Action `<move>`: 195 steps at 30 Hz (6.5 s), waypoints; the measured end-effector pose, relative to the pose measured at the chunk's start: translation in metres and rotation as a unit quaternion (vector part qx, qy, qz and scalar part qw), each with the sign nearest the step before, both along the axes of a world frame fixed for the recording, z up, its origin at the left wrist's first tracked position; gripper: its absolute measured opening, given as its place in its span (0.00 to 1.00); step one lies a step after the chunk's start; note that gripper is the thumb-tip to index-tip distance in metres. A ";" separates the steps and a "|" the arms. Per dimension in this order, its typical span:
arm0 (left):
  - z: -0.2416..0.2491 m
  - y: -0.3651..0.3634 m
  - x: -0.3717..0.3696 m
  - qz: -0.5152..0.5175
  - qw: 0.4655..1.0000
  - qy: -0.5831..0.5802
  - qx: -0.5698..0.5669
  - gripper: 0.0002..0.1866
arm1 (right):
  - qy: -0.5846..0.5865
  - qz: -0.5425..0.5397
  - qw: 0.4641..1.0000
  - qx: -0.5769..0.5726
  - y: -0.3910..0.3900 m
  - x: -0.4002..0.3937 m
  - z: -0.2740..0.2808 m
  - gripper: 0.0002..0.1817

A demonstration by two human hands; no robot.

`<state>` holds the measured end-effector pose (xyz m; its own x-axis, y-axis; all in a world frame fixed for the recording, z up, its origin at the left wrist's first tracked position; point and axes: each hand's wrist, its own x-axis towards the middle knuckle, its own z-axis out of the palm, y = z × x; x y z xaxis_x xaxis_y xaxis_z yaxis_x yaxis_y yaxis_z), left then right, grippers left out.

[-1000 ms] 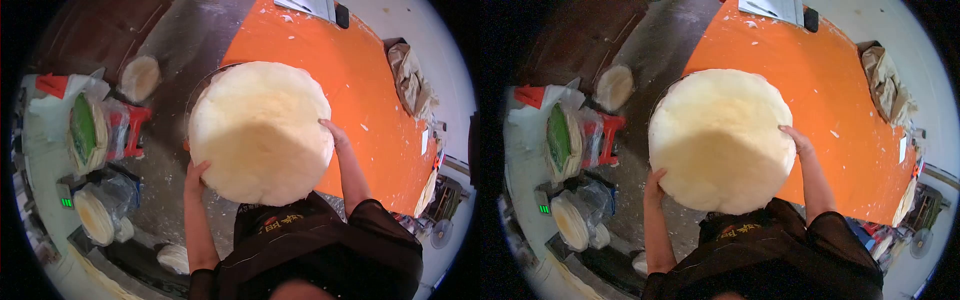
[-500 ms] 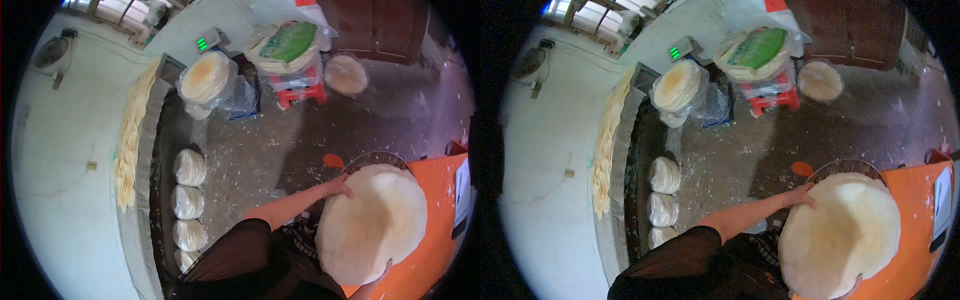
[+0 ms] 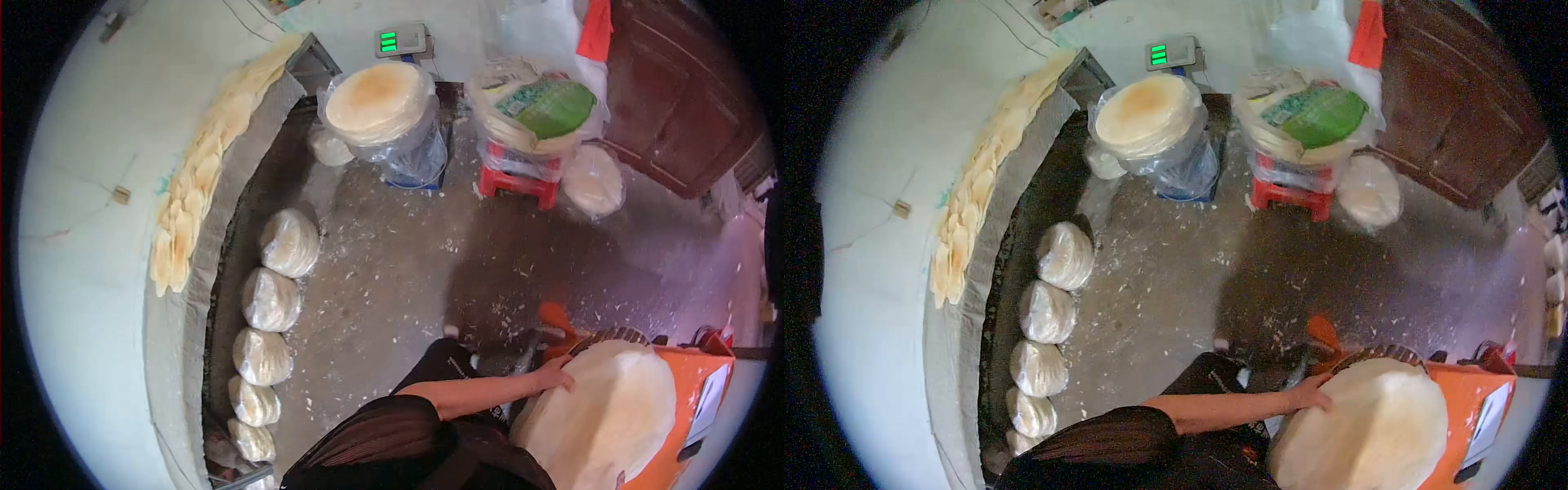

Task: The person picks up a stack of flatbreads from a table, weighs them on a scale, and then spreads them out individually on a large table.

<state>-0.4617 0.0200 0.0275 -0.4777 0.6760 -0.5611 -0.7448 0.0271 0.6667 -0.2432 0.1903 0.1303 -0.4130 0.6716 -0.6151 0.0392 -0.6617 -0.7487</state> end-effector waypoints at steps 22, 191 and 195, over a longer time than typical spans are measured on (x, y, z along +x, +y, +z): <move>0.112 -0.357 -0.386 0.314 0.944 0.098 0.044 0.31 | 0.114 0.337 0.932 -0.068 -0.240 -0.494 0.079 0.35; -0.056 -0.778 -0.826 0.217 0.807 0.236 -0.496 0.27 | -0.323 0.524 0.597 0.515 -0.431 -1.075 -0.126 0.20; -0.075 -0.761 -0.741 0.358 0.898 0.053 -0.249 0.23 | -0.206 0.574 0.723 0.326 -0.424 -0.994 -0.101 0.24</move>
